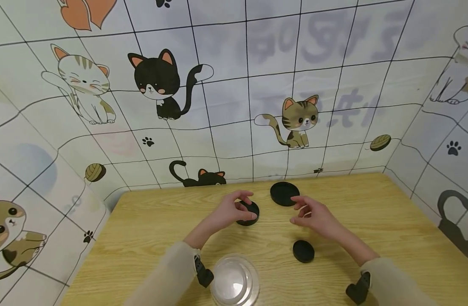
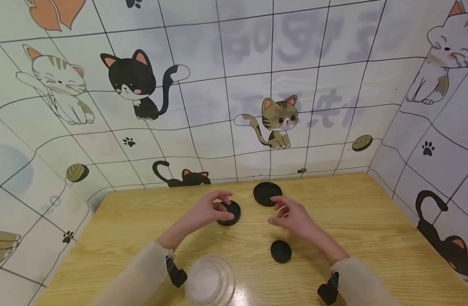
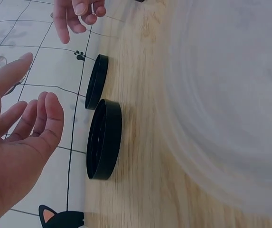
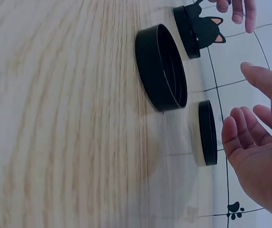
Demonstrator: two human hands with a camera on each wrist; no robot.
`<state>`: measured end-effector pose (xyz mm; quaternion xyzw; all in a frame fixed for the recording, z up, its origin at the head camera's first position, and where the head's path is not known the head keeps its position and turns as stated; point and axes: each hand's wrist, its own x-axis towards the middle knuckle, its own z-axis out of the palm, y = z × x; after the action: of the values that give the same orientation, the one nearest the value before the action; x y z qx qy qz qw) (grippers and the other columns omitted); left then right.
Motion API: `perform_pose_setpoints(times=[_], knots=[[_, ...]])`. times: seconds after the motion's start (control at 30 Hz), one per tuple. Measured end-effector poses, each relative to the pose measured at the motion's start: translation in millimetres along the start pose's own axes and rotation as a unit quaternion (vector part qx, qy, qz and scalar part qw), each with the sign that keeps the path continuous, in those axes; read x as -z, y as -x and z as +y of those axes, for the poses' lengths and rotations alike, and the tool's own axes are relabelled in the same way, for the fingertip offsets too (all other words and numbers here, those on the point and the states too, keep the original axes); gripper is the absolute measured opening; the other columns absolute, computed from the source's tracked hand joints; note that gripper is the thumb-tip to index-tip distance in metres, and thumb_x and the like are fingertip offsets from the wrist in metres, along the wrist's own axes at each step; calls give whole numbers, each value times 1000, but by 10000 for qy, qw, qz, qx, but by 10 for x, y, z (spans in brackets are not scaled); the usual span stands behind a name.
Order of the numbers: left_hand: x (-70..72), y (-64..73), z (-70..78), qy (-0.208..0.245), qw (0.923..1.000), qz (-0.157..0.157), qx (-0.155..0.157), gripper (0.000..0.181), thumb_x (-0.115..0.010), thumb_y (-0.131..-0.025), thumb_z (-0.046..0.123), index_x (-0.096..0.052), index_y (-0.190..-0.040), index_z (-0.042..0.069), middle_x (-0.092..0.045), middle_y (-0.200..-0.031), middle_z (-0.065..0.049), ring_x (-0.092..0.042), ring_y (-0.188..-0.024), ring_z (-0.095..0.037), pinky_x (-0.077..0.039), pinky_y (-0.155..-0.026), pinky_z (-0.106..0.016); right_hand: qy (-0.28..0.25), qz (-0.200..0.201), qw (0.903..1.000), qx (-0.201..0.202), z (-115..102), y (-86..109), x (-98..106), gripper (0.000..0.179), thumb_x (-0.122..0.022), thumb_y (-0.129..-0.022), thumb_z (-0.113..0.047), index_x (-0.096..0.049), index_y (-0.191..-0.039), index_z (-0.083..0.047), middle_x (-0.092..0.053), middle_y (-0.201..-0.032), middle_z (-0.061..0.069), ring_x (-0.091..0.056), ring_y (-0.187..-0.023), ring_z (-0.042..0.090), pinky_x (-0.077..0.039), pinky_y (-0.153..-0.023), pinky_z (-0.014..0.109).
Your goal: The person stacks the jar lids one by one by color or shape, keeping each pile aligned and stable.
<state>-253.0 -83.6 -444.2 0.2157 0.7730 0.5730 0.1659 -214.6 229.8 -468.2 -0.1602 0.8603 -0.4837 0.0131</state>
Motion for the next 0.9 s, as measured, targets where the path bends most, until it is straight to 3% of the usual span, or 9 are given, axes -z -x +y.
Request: perform_pose_setpoints(times=[0.17,0.33,0.47,0.67,0.9], knots=[[-106,-153,42,133,9999,-36,75,64,-82,-88,10,-54,-145,10,-57,-120,-12,-65,-92,-19,-56,-79,-36,54,66,10000,25,65,-38,40,67,-80,-90,-13,-47,-145,7,-58,-120,23,-64,-96,26,-55,-72,31],[-177,-278,71,137,9996,134,186,63,-83,-87,10,-55,-144,11,-58,-119,-5,-65,-98,-20,-57,-83,-39,24,86,10000,-26,123,-80,97,74,-80,-91,-14,-42,-149,8,-57,-127,24,-64,-102,32,-56,-77,31],[-237,-410,102,155,9993,243,220,66,-83,-87,9,-53,-146,10,-57,-125,-7,-65,-105,-21,-57,-85,-38,125,137,9996,-218,183,-138,173,78,-81,-90,-14,-38,-151,7,-54,-130,25,-63,-106,37,-55,-72,32],[-353,-625,75,284,9983,429,281,72,-83,-87,9,-48,-150,10,-50,-142,-19,-64,-113,-25,-56,-90,-39,279,182,9978,-569,276,-305,252,86,-83,-88,-17,-33,-154,8,-49,-137,30,-60,-114,43,-56,-81,42],[-490,-809,13,442,9949,710,555,75,-85,-85,11,-47,-150,10,-51,-144,-16,-64,-114,-26,-54,-93,-40,225,-22,9951,-966,363,-466,271,97,-84,-87,-22,-24,-158,6,-42,-146,31,-57,-122,46,-55,-88,49]])
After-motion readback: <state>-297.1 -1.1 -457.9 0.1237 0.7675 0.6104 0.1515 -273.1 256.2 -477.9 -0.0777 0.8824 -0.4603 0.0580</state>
